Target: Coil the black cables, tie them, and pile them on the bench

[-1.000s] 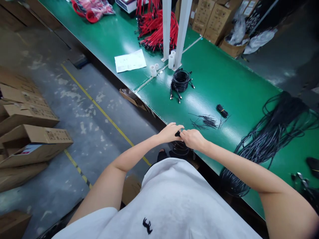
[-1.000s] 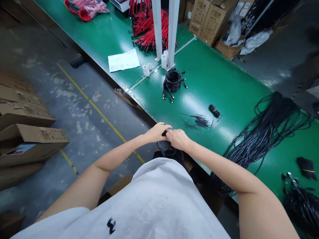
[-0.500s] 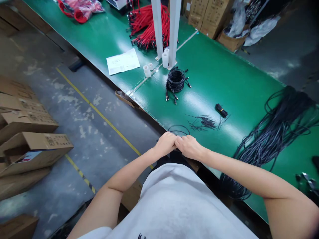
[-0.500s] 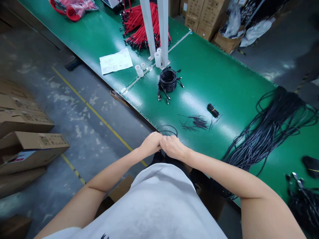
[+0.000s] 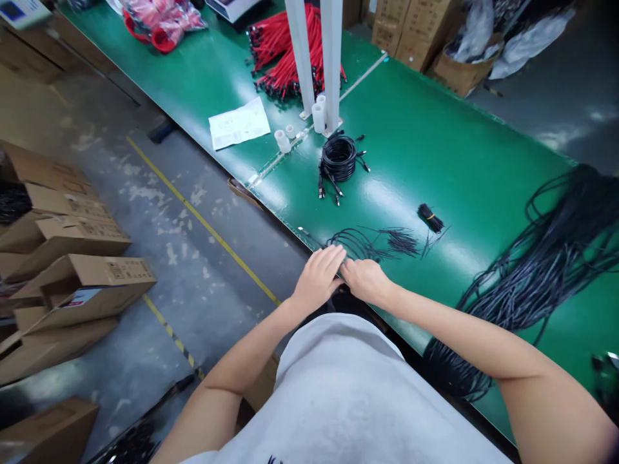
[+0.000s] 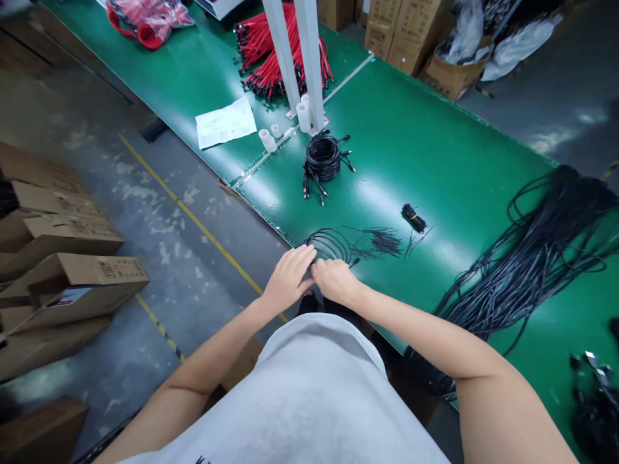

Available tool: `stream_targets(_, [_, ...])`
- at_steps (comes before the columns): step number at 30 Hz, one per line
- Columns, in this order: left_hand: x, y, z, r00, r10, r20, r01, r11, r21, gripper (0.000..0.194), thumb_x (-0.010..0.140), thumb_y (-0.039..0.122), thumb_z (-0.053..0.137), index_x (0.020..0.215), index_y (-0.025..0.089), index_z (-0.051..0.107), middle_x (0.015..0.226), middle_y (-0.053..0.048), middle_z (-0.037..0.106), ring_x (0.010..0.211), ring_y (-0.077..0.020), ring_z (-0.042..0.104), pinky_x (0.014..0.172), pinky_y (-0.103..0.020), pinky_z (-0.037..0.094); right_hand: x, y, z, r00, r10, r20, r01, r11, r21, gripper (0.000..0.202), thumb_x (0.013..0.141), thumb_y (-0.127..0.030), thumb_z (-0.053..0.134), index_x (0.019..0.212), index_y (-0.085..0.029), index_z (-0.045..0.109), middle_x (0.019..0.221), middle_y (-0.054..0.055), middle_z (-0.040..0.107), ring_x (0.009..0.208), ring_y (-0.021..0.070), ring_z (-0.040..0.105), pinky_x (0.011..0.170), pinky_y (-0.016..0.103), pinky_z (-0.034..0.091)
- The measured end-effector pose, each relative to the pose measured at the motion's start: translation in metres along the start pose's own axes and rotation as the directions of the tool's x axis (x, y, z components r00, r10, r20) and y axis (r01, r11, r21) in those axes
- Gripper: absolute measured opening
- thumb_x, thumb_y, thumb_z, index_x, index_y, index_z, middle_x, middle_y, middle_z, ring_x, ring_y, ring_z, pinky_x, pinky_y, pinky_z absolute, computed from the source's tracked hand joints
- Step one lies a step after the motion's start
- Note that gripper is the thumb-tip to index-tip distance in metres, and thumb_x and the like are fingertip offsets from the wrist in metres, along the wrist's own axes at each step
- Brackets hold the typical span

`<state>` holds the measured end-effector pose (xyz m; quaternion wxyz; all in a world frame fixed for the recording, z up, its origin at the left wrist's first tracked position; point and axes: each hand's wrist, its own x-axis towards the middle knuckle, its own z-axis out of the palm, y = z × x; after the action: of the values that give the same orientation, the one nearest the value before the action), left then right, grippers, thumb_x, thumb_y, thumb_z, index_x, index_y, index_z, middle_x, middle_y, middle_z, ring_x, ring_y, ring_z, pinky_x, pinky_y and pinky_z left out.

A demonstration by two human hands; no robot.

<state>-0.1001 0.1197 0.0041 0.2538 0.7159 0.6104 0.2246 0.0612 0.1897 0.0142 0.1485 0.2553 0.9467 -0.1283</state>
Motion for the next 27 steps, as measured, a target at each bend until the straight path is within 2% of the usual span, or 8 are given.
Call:
stream_targets(4, [0.023, 0.003, 0.007, 0.954, -0.103, 0.283, 0.044, 0.977, 0.207, 0.024, 0.095, 0.029, 0.049, 0.097, 0.013, 0.067, 0.089, -0.015, 0.072, 0.093, -0.0294, 0.068, 0.094, -0.045, 0.046, -0.001, 0.006, 0.005, 0.997, -0.074, 0.015, 0.073, 0.996, 0.047, 0.03, 0.094, -0.012, 0.032, 0.103, -0.01, 0.061, 0.093, 0.014, 0.064, 0.081, 0.0211, 0.061, 0.06, 0.031, 0.026])
stream_targets(7, [0.028, 0.014, 0.027, 0.932, -0.298, 0.209, 0.263, 0.948, 0.176, 0.024, 0.097, 0.028, 0.044, 0.092, 0.014, 0.063, 0.089, -0.015, 0.071, 0.089, -0.0275, 0.067, 0.089, -0.041, 0.047, 0.003, 0.014, 0.004, 0.996, 0.085, 0.03, -0.088, 0.989, 0.122, 0.03, 0.094, -0.014, 0.033, 0.101, -0.011, 0.062, 0.094, 0.013, 0.065, 0.078, 0.02, 0.061, 0.057, 0.031, 0.023])
stream_targets(9, [0.028, 0.019, 0.039, 0.905, -0.401, 0.142, 0.41, 0.911, -0.04, 0.019, 0.094, 0.023, 0.047, 0.103, 0.015, 0.062, 0.102, -0.014, 0.071, 0.097, -0.026, 0.066, 0.09, -0.039, 0.048, 0.004, 0.017, 0.003, 0.977, 0.212, 0.021, -0.212, 0.959, 0.189, 0.031, 0.097, -0.019, 0.032, 0.102, -0.012, 0.062, 0.097, 0.013, 0.067, 0.079, 0.0196, 0.062, 0.057, 0.03, 0.021])
stream_targets(11, [0.029, 0.022, 0.045, 0.845, -0.488, 0.218, 0.534, 0.763, -0.363, 0.024, 0.091, 0.02, 0.049, 0.112, 0.016, 0.06, 0.11, -0.011, 0.07, 0.1, -0.0231, 0.066, 0.091, -0.037, 0.049, 0.002, 0.014, 0.004, 0.951, 0.31, 0.0, -0.299, 0.918, 0.262, 0.032, 0.098, -0.022, 0.032, 0.101, -0.013, 0.063, 0.098, 0.012, 0.068, 0.081, 0.0189, 0.062, 0.057, 0.029, 0.021])
stream_targets(14, [0.027, 0.023, 0.045, 0.783, -0.443, 0.437, 0.602, 0.359, -0.714, 0.031, 0.088, 0.021, 0.05, 0.117, 0.017, 0.061, 0.113, -0.009, 0.07, 0.101, -0.0203, 0.067, 0.092, -0.034, 0.05, -0.007, 0.002, 0.005, 0.916, 0.387, -0.106, -0.332, 0.879, 0.343, 0.034, 0.1, -0.024, 0.032, 0.096, -0.014, 0.064, 0.097, 0.011, 0.068, 0.08, 0.0166, 0.061, 0.058, 0.029, 0.023])
stream_targets(17, [0.018, 0.024, 0.041, 0.833, -0.366, 0.415, 0.5, 0.178, -0.847, 0.035, 0.09, 0.036, 0.051, 0.118, 0.018, 0.062, 0.12, -0.009, 0.068, 0.112, -0.022, 0.063, 0.099, -0.034, 0.047, -0.021, -0.011, 0.005, 0.904, 0.37, -0.215, -0.274, 0.887, 0.372, 0.039, 0.101, -0.024, 0.029, 0.09, -0.015, 0.066, 0.088, 0.01, 0.068, 0.075, 0.0152, 0.06, 0.06, 0.028, 0.026])
stream_targets(22, [0.003, 0.022, 0.036, 0.89, -0.343, 0.299, 0.423, 0.383, -0.821, 0.058, 0.086, 0.065, 0.056, 0.114, 0.015, 0.064, 0.118, -0.012, 0.066, 0.114, -0.0239, 0.059, 0.103, -0.035, 0.042, -0.046, -0.003, 0.01, 0.939, 0.252, -0.234, -0.075, 0.814, 0.576, 0.039, 0.1, -0.028, 0.033, 0.095, -0.016, 0.069, 0.101, 0.01, 0.072, 0.089, 0.0173, 0.064, 0.071, 0.024, 0.039])
stream_targets(27, [0.001, 0.005, 0.014, 0.919, -0.238, 0.314, 0.394, 0.543, -0.741, 0.057, 0.088, 0.068, 0.051, 0.107, 0.015, 0.063, 0.094, -0.008, 0.064, 0.095, -0.0203, 0.057, 0.093, -0.033, 0.044, -0.049, 0.02, 0.012, 0.942, 0.323, -0.096, -0.011, 0.317, 0.948, 0.044, 0.098, -0.048, 0.04, 0.115, -0.017, 0.066, 0.111, 0.011, 0.069, 0.094, 0.0187, 0.066, 0.083, 0.03, 0.05])
